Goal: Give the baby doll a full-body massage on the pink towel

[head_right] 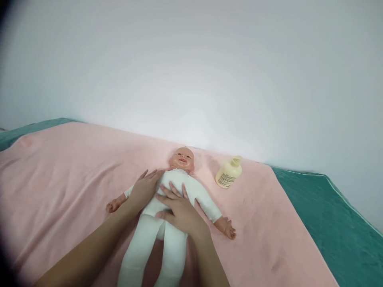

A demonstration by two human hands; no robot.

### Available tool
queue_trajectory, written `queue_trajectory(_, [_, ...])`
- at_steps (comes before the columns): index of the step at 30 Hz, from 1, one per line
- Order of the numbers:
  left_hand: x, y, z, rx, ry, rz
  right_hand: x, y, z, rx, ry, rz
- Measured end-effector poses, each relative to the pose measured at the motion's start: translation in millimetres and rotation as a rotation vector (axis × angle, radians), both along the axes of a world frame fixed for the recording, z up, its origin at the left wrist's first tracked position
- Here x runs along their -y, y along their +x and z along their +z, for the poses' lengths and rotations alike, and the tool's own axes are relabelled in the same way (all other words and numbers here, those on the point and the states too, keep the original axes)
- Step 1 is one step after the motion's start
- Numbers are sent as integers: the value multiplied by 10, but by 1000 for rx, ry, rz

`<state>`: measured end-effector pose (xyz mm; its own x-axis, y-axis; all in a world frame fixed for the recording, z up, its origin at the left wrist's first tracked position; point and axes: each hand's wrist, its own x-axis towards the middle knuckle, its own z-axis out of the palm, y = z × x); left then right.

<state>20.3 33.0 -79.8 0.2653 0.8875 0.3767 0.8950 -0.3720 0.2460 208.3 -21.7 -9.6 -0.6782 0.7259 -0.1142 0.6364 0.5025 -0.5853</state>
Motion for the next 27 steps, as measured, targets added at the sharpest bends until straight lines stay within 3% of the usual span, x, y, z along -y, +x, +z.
queue_trajectory(5, [6, 10, -4, 2, 0, 5, -122, 68, -188, 78, 97, -213])
queue_trajectory(10, [23, 41, 38, 160, 27, 10, -176, 208, -247, 117, 51, -336])
queue_trajectory(14, [106, 75, 160, 366, 47, -232, -178, 358, -193, 143, -12, -372])
queue_trajectory(19, [291, 154, 326, 318, -104, -695, -139, 517, -88, 173, -119, -349])
queue_trajectory(22, [365, 192, 382, 283, -210, -801, -121, 551, -53, 185, -143, -334])
queue_trajectory(27, [391, 207, 425, 243, -297, -849, -120, 558, -60, 199, -128, -323])
